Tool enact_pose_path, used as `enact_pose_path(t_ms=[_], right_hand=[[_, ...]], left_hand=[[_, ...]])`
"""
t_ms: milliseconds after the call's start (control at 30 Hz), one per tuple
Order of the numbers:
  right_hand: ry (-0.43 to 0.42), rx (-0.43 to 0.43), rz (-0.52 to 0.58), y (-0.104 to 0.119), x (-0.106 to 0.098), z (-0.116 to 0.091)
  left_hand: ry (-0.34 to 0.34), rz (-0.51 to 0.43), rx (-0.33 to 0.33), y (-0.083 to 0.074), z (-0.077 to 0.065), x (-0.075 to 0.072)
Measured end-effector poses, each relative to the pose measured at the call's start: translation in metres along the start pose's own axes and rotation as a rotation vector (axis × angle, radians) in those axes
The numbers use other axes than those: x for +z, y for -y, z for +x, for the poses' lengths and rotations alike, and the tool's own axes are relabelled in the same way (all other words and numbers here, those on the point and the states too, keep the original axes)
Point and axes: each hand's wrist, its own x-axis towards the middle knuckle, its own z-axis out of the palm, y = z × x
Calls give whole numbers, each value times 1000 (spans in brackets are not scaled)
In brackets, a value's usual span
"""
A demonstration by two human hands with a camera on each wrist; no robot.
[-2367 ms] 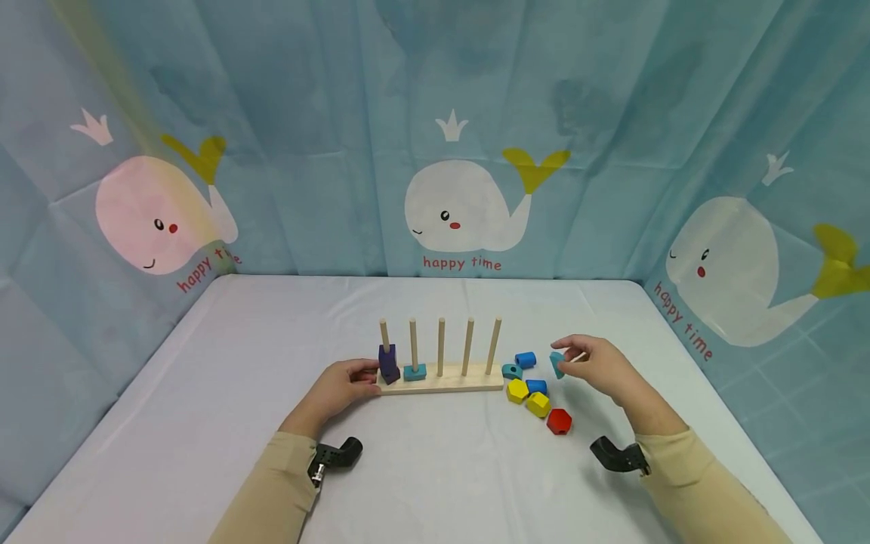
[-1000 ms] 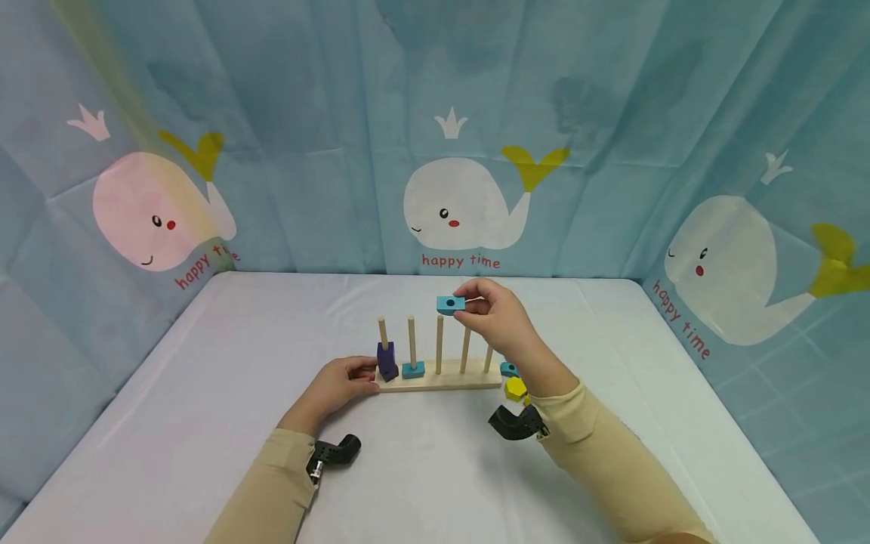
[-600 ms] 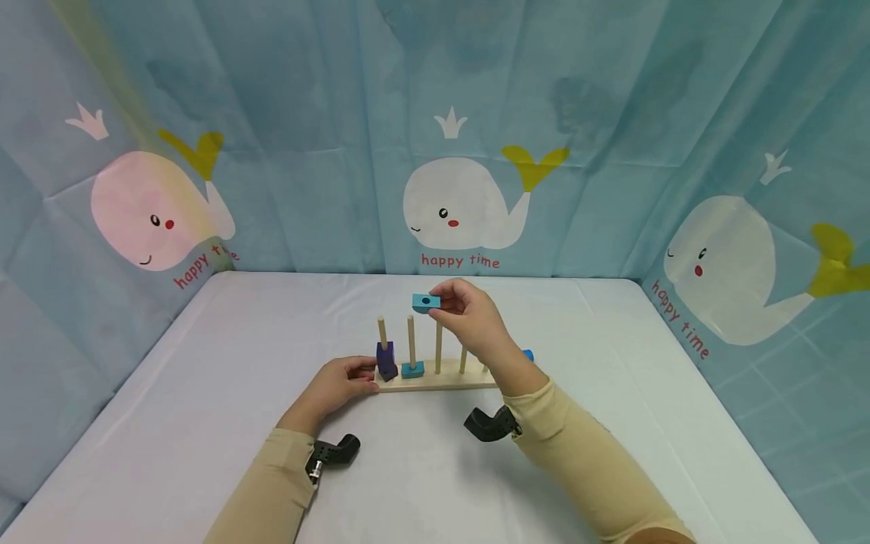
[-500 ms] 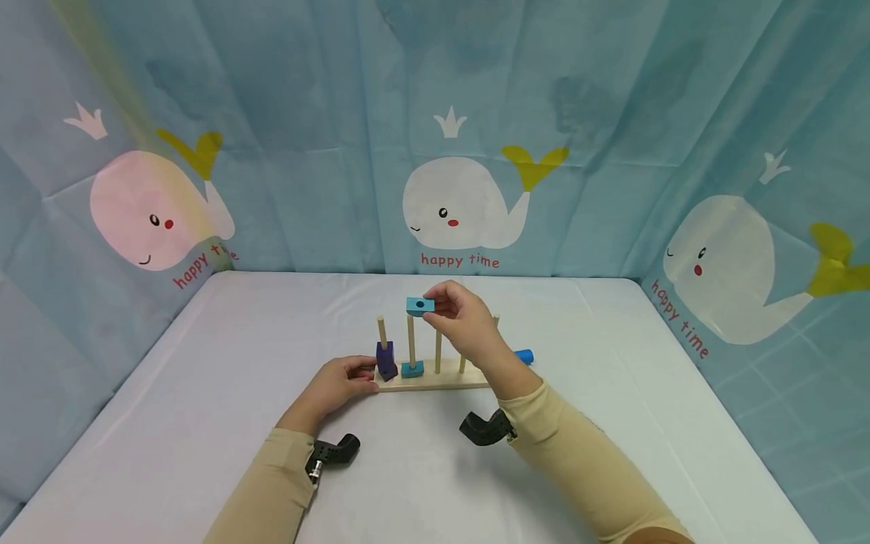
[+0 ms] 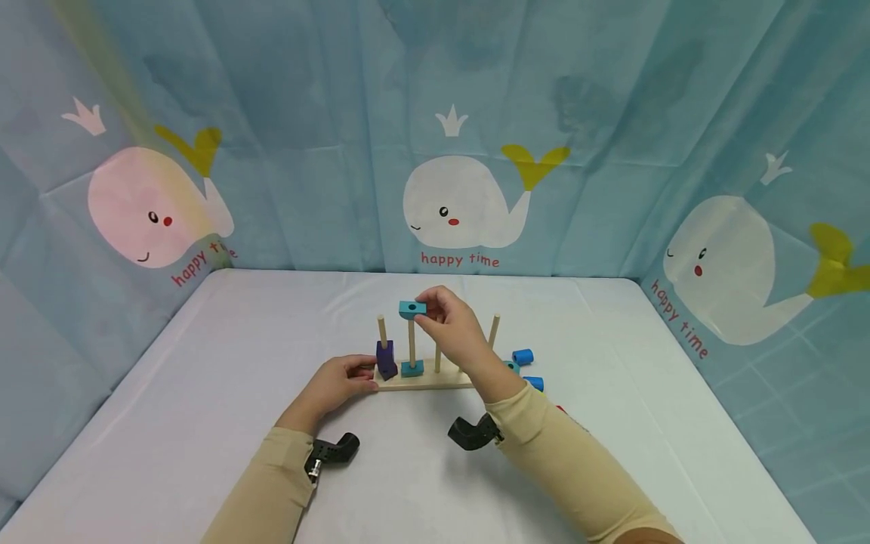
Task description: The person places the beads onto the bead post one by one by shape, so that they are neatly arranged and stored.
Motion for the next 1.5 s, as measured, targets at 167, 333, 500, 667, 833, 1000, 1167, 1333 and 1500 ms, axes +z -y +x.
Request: enact_pose_path(t_ms=[167,333,500,667,833,1000,1167,1333,1500], right_hand=[[11,24,10,-3,2,-1],[-7,73,52,-11,8,-2],[-46,135,115,-18,16,-6],[-67,179,150,-24,22,-10],[-68,205,137,-34,26,-12],[-76,216,135,-44,30,-14],[-75,212,94,-56,35,-17],[-62,230,76,-66,39,-22],[-48,238,79,-74,41,-22]], left_hand=[[-1,-14,2,1,1,0],[3,-34,3,1,1,1],[0,-39,-2,1,1,2],[0,-34,1,1,2,2],[-2,-18,0,0,1,2],[-3,-17,1,-1,0,1],[-2,-17,15,-1,0,0],[-3,-14,26,0,1,0],[1,-23,26,0,1,0]])
